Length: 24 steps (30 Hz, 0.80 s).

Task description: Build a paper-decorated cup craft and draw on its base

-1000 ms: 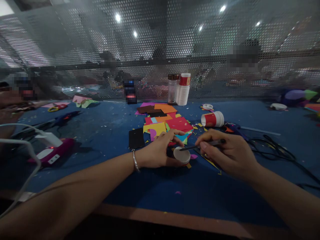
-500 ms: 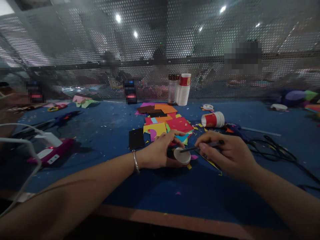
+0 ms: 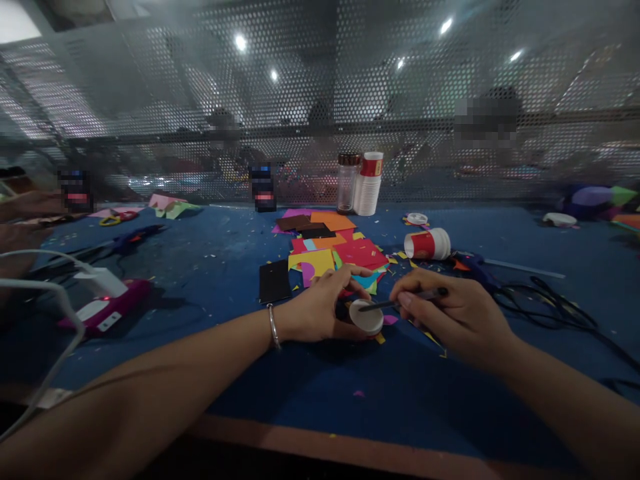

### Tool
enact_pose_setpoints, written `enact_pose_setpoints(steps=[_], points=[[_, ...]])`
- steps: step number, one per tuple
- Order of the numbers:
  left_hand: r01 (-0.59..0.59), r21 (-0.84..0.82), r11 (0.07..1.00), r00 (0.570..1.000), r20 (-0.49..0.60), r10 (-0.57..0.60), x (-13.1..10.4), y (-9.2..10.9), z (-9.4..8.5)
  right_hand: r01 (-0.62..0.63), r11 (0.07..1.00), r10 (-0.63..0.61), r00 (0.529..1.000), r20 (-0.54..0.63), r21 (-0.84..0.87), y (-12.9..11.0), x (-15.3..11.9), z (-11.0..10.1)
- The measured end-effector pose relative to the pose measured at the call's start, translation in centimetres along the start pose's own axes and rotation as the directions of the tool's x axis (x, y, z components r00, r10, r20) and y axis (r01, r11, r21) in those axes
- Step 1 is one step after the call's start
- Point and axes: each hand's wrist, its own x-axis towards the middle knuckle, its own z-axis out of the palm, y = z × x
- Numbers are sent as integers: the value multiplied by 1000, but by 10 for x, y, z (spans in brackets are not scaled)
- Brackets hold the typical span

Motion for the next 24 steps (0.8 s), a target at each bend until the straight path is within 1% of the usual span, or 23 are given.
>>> enact_pose_setpoints(steps=[7,16,24], points=[[-2,35,999,1000,0,2,0,4,-2,-19,1000,19,999,34,7,-3,0,-2],[3,-13,1000,1000,2,-3,-1,1,0,-52,998,50,997,52,35,-2,-1,-2],[11,0,1000,1000,3,-11,-1,0,-1,-87,993,82,995,61,77,-2,-2,-4]])
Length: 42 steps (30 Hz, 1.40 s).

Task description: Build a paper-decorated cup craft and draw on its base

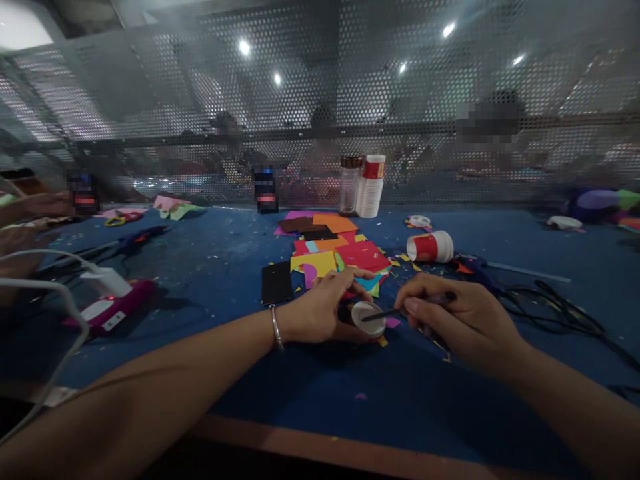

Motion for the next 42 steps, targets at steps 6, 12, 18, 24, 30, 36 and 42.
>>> enact_pose_setpoints(steps=[6,12,18,24,30,36,42], points=[[3,-22,1000,1000,26,-2,0,-4,1,-29,998,29,1000,6,49,-3,-1,-2],[12,-6,1000,999,30,-12,0,-4,1,-25,998,24,1000,11,56,-3,1,-3],[5,23,1000,1000,24,-6,1,-3,0,-74,995,74,997,9,59,-1,-1,-4],[3,2,1000,999,35,-3,1,-2,0,-95,995,95,995,-9,33,-3,1,-7],[-1,30,1000,1000,29,0,1,-2,0,-65,998,65,997,-38,-8,0,1,-8],[-7,36,999,1000,25,6,1,-1,-1,-88,996,87,994,-62,-4,0,3,-10],[-4,46,999,1000,16,3,2,1,-1,-93,995,90,992,-94,-22,-1,4,-9]])
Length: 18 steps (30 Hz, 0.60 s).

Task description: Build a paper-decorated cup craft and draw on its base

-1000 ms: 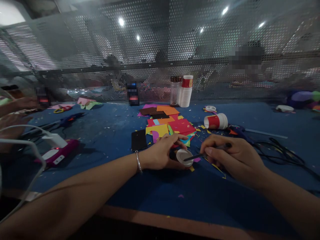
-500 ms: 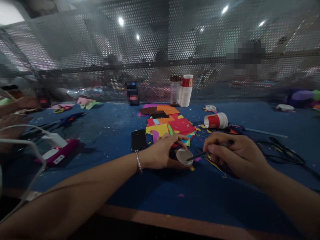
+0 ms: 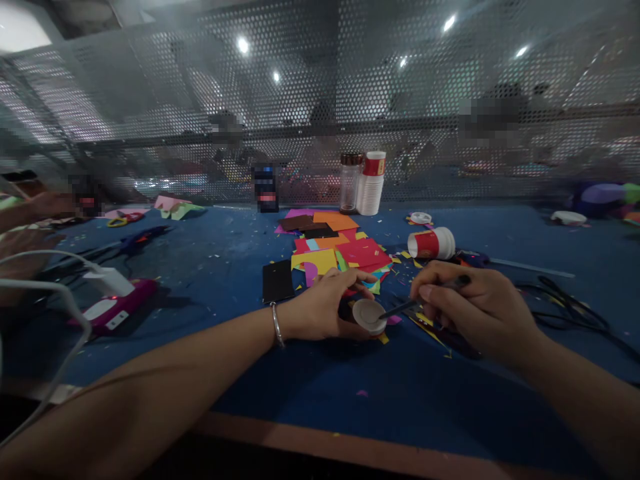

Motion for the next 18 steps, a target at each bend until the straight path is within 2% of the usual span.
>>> enact_pose_setpoints(steps=[18], points=[[2,-5,1000,1000,3,-2,0,-1,0,51,998,-52,997,-64,-23,2,-2,9]])
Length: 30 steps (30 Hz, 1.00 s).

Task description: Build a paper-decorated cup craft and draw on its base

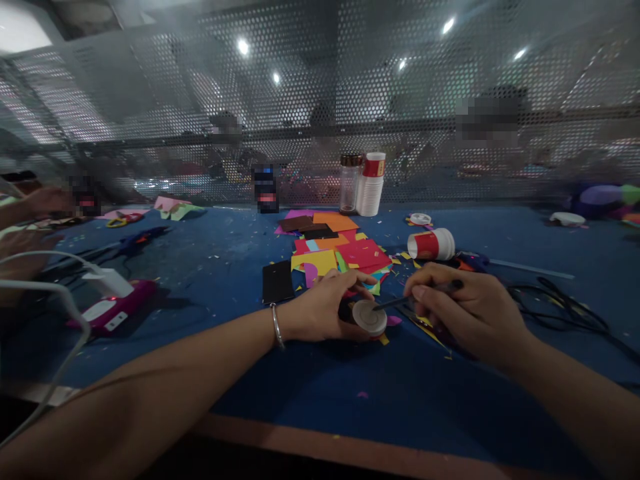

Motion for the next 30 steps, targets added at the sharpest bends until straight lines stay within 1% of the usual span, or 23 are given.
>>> enact_pose_setpoints(steps=[3,7,12,16,21,30], points=[[1,-7,1000,1000,0,-1,-1,0,0,15,1000,-15,1000,-7,-10,1,0,1],[-3,-5,1000,1000,-4,3,-1,-1,0,52,999,-52,998,44,-4,0,2,1],[-4,-6,1000,1000,-6,4,-1,-2,1,30,999,-31,999,42,22,-2,2,1],[8,-7,1000,1000,-9,-8,0,-2,1,18,999,-21,998,61,47,0,1,1],[-6,-10,1000,1000,-16,6,0,-2,1,8,999,-12,997,82,52,2,2,3],[-6,5,1000,1000,-6,6,1,-2,0,-15,997,8,997,76,82,1,1,3]])
